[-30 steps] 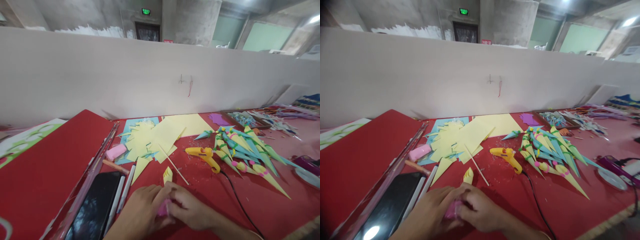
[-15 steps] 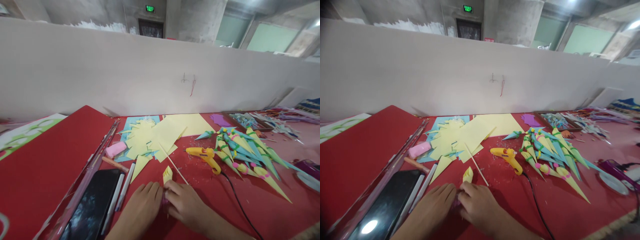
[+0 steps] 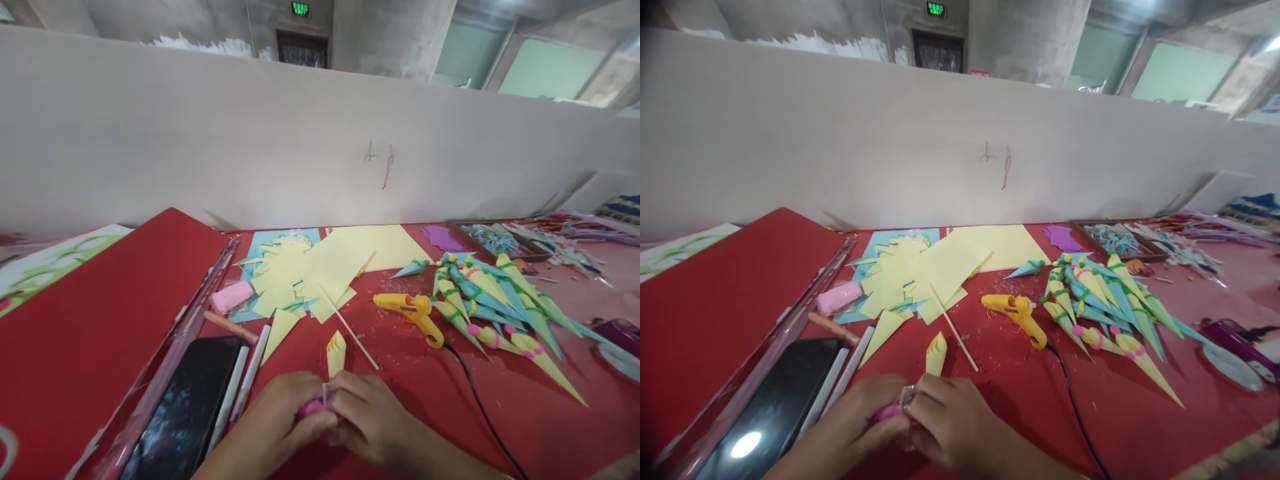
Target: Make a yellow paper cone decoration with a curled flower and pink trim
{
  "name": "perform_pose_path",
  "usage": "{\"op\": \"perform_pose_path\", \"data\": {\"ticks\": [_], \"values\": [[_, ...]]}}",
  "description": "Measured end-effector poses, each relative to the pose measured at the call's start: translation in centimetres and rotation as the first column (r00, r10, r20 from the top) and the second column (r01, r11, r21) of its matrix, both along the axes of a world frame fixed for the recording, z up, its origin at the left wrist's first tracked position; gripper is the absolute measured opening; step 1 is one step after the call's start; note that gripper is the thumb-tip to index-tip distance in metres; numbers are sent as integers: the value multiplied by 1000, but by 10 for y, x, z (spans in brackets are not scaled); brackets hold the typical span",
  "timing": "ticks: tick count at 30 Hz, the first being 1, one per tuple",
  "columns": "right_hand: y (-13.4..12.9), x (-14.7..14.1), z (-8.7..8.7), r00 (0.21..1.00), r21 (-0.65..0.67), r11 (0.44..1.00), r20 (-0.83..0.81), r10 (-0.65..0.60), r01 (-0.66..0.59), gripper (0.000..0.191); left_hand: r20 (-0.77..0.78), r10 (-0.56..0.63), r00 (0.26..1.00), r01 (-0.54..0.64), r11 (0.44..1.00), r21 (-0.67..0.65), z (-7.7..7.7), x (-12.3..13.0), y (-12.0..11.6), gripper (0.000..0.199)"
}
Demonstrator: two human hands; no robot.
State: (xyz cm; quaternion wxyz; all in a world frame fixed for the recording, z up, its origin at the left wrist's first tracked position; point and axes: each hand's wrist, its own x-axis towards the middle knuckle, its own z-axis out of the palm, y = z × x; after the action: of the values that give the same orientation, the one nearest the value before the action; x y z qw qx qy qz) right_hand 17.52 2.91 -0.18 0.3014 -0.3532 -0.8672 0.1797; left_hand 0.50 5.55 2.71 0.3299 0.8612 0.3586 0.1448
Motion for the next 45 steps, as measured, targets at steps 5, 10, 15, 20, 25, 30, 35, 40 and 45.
{"op": "perform_pose_path", "data": {"ticks": [5,10,15,20,25,30,35,40,45], "values": [[1,2,11,912,-291,951,-353,-208,104,23,38,-2,999,2,1000,-8,4,3,-1,34],[16,6,8,534,-628,773,-625,-569,88,25,-87,146,986,-135,983,124,11,-10,10,39],[19,5,0,423,-718,681,-666,-614,-143,29,-301,385,872,-288,903,320,-6,-24,26,23],[17,6,2,558,-711,701,-606,-567,-61,27,-167,557,814,-401,745,533,-16,-28,31,37],[11,6,10,795,-381,916,-514,-323,125,35,240,557,795,-575,818,7,-4,-8,9,45],[-13,-12,3,970,37,999,-243,-2,12,60,465,709,530,-154,620,-769,7,38,-17,57],[-35,-39,-5,981,4,993,-151,-118,120,59,553,710,435,-187,672,-716,-5,61,-27,60],[-24,-32,21,979,-28,987,-124,-162,160,70,581,541,608,-265,829,-493,-44,52,-51,59],[-24,-39,16,964,74,962,-77,-256,261,64,420,436,796,-296,886,-358,-56,14,-61,48]]}}
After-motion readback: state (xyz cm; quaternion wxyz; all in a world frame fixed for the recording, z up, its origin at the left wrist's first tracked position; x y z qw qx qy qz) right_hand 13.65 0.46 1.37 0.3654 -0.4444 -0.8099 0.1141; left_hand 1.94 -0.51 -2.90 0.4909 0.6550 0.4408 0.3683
